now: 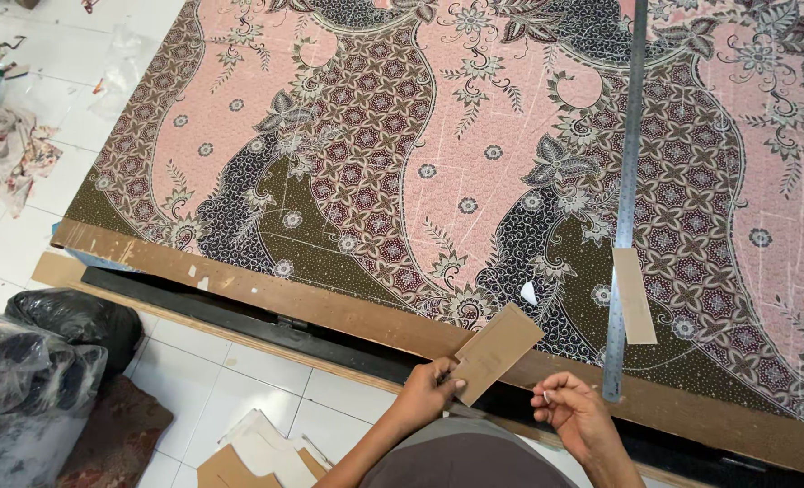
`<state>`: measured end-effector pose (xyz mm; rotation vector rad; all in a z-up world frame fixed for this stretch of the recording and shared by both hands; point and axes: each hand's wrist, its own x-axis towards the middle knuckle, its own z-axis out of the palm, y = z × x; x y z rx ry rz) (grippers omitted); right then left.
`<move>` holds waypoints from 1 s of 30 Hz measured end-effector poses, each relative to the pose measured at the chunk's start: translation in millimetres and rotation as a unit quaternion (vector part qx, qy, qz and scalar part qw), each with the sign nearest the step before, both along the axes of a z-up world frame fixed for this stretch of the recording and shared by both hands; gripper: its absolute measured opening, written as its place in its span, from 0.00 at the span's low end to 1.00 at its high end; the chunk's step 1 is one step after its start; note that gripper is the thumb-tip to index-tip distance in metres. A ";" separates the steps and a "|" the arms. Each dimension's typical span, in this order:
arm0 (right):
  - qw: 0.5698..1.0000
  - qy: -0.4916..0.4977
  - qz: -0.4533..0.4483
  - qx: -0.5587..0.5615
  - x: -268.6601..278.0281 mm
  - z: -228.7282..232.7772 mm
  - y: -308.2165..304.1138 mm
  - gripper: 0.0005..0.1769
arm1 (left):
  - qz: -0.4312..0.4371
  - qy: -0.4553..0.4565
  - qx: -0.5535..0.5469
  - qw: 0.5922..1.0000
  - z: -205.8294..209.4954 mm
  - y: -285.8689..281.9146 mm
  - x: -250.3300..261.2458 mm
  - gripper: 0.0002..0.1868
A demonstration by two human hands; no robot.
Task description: The person places rectangular cardboard templates on a large patterned fabric spread on a table and uses a white marking tool to trace around the templates. The person repeatedly repositions the templates and marks the fabric in a workshop setting.
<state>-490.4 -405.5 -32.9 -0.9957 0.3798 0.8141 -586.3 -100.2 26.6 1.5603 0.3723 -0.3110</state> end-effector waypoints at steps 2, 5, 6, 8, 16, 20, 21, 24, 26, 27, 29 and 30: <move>1.000 -0.006 -0.010 0.000 3.4 2.8 -7.8 0.04 | 0.015 0.021 -0.013 1.000 -1.8 -3.0 -1.2 0.09; 0.999 -0.013 -0.035 -0.030 14.3 11.7 -17.2 0.04 | 0.038 0.058 -0.036 0.997 -5.6 -4.1 -0.8 0.08; 0.998 -0.015 -0.046 -0.045 17.3 15.2 -19.7 0.05 | 0.038 0.040 -0.024 0.998 -7.0 -4.1 -0.6 0.08; 0.997 -0.032 -0.055 -0.053 23.7 21.4 -25.7 0.05 | 0.038 0.022 -0.008 0.999 -10.0 -5.1 -1.5 0.08; 0.992 -0.049 -0.071 -0.093 32.7 22.3 -42.9 0.08 | 0.040 0.001 -0.007 0.999 -17.9 -9.3 1.2 0.08; 0.992 -0.046 -0.064 -0.100 26.0 14.8 -41.5 0.08 | 0.032 0.023 -0.030 0.999 -12.2 -8.3 7.8 0.08; 0.992 -0.046 -0.062 -0.100 24.8 13.2 -40.5 0.08 | 0.033 0.051 -0.044 0.997 -10.3 -7.3 9.7 0.08; 0.992 -0.046 -0.067 -0.094 21.1 8.4 -35.2 0.08 | 0.022 0.051 -0.065 0.996 -5.3 -1.4 14.7 0.08; 0.991 -0.041 -0.072 -0.102 17.3 3.7 -28.5 0.08 | 0.013 0.057 -0.068 0.996 -3.6 4.5 15.7 0.08; 0.991 -0.038 -0.074 -0.106 16.0 1.2 -24.4 0.08 | 0.010 0.077 -0.066 0.995 -3.1 8.1 17.0 0.08; 0.992 -0.039 -0.074 -0.091 11.4 -5.9 -13.9 0.07 | -0.005 0.038 -0.042 0.998 -5.1 16.5 19.2 0.09; 0.993 -0.039 -0.071 -0.082 8.4 -10.7 -7.1 0.07 | -0.017 -0.019 -0.020 0.999 -8.0 21.7 21.3 0.09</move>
